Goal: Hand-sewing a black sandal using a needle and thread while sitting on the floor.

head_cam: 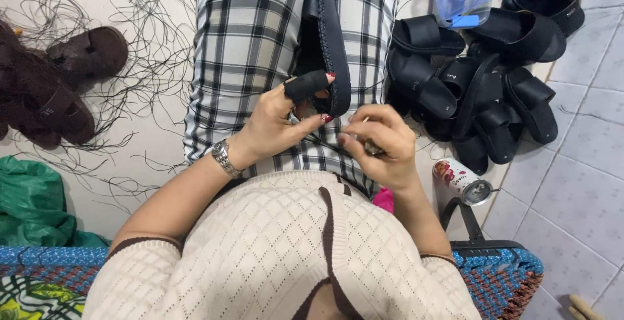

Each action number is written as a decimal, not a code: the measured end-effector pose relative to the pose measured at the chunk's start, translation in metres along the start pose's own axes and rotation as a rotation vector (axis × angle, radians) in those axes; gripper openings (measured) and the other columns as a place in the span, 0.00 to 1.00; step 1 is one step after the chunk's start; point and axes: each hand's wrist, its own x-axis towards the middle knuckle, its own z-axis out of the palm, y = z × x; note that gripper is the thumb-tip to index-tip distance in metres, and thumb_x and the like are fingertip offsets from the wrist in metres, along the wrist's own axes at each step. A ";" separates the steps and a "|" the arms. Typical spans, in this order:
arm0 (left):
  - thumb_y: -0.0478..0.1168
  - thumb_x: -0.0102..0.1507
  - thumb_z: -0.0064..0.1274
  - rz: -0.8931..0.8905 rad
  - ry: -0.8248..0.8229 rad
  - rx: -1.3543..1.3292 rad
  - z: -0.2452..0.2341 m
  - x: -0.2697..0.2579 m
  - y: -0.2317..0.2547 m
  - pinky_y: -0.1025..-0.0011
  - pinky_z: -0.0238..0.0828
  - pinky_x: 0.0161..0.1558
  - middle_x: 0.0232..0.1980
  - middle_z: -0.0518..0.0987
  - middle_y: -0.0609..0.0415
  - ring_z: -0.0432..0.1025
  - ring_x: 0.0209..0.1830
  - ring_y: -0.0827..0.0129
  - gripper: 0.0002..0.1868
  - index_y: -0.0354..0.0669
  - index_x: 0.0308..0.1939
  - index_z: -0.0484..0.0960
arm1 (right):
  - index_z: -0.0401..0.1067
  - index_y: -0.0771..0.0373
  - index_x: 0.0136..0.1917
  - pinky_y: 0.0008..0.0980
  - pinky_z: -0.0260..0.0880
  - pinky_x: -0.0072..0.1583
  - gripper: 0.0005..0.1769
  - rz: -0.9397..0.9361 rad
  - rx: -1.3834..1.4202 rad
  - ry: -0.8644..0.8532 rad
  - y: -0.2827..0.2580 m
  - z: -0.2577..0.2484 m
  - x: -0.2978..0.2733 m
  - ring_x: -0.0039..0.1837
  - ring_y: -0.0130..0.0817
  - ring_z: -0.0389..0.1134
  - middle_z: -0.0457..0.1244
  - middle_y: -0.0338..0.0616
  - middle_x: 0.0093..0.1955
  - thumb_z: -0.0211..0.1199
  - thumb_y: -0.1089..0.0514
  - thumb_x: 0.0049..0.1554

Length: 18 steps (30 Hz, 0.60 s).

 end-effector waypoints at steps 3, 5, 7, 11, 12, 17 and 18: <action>0.33 0.59 0.67 0.003 0.008 0.007 0.001 0.001 0.003 0.69 0.71 0.29 0.44 0.83 0.49 0.72 0.26 0.65 0.27 0.38 0.62 0.77 | 0.80 0.67 0.40 0.34 0.72 0.43 0.01 -0.016 -0.009 -0.021 0.009 0.001 -0.004 0.40 0.40 0.71 0.69 0.51 0.44 0.71 0.67 0.53; 0.34 0.60 0.67 0.010 0.015 0.007 0.001 0.001 0.000 0.70 0.70 0.29 0.44 0.83 0.50 0.72 0.26 0.66 0.27 0.39 0.62 0.78 | 0.78 0.67 0.37 0.33 0.70 0.44 0.04 0.081 0.242 -0.084 0.020 -0.002 -0.005 0.40 0.35 0.69 0.69 0.50 0.41 0.69 0.66 0.54; 0.34 0.60 0.67 0.015 0.021 0.007 0.001 0.002 0.002 0.70 0.70 0.29 0.45 0.82 0.50 0.72 0.26 0.66 0.26 0.39 0.62 0.78 | 0.77 0.67 0.37 0.33 0.69 0.44 0.05 0.097 0.223 -0.105 0.016 -0.004 -0.001 0.39 0.37 0.69 0.69 0.51 0.40 0.68 0.66 0.56; 0.33 0.62 0.65 0.015 0.005 0.027 0.004 0.003 0.002 0.70 0.71 0.28 0.44 0.82 0.49 0.72 0.27 0.64 0.23 0.38 0.60 0.79 | 0.73 0.68 0.39 0.42 0.65 0.36 0.05 0.055 -0.129 -0.165 0.025 -0.017 -0.008 0.32 0.53 0.67 0.66 0.54 0.33 0.65 0.67 0.58; 0.33 0.62 0.65 0.013 0.003 0.027 0.006 0.002 0.001 0.70 0.71 0.28 0.44 0.82 0.49 0.72 0.27 0.64 0.23 0.38 0.60 0.79 | 0.73 0.68 0.39 0.42 0.65 0.36 0.05 0.057 -0.128 -0.164 0.030 -0.032 -0.021 0.32 0.53 0.67 0.66 0.54 0.33 0.65 0.67 0.58; 0.32 0.63 0.60 -0.072 -0.059 0.015 0.000 -0.005 -0.006 0.72 0.66 0.21 0.34 0.82 0.48 0.72 0.21 0.61 0.08 0.36 0.46 0.83 | 0.76 0.60 0.36 0.33 0.63 0.35 0.04 0.273 0.020 -0.235 0.059 -0.066 -0.050 0.28 0.35 0.63 0.66 0.42 0.28 0.66 0.63 0.53; 0.32 0.63 0.60 -0.079 -0.064 0.008 -0.008 -0.006 0.006 0.72 0.66 0.21 0.34 0.82 0.48 0.72 0.21 0.61 0.08 0.36 0.46 0.83 | 0.76 0.60 0.36 0.33 0.63 0.35 0.04 0.284 0.019 -0.233 0.041 -0.054 -0.036 0.28 0.35 0.63 0.66 0.42 0.28 0.66 0.63 0.53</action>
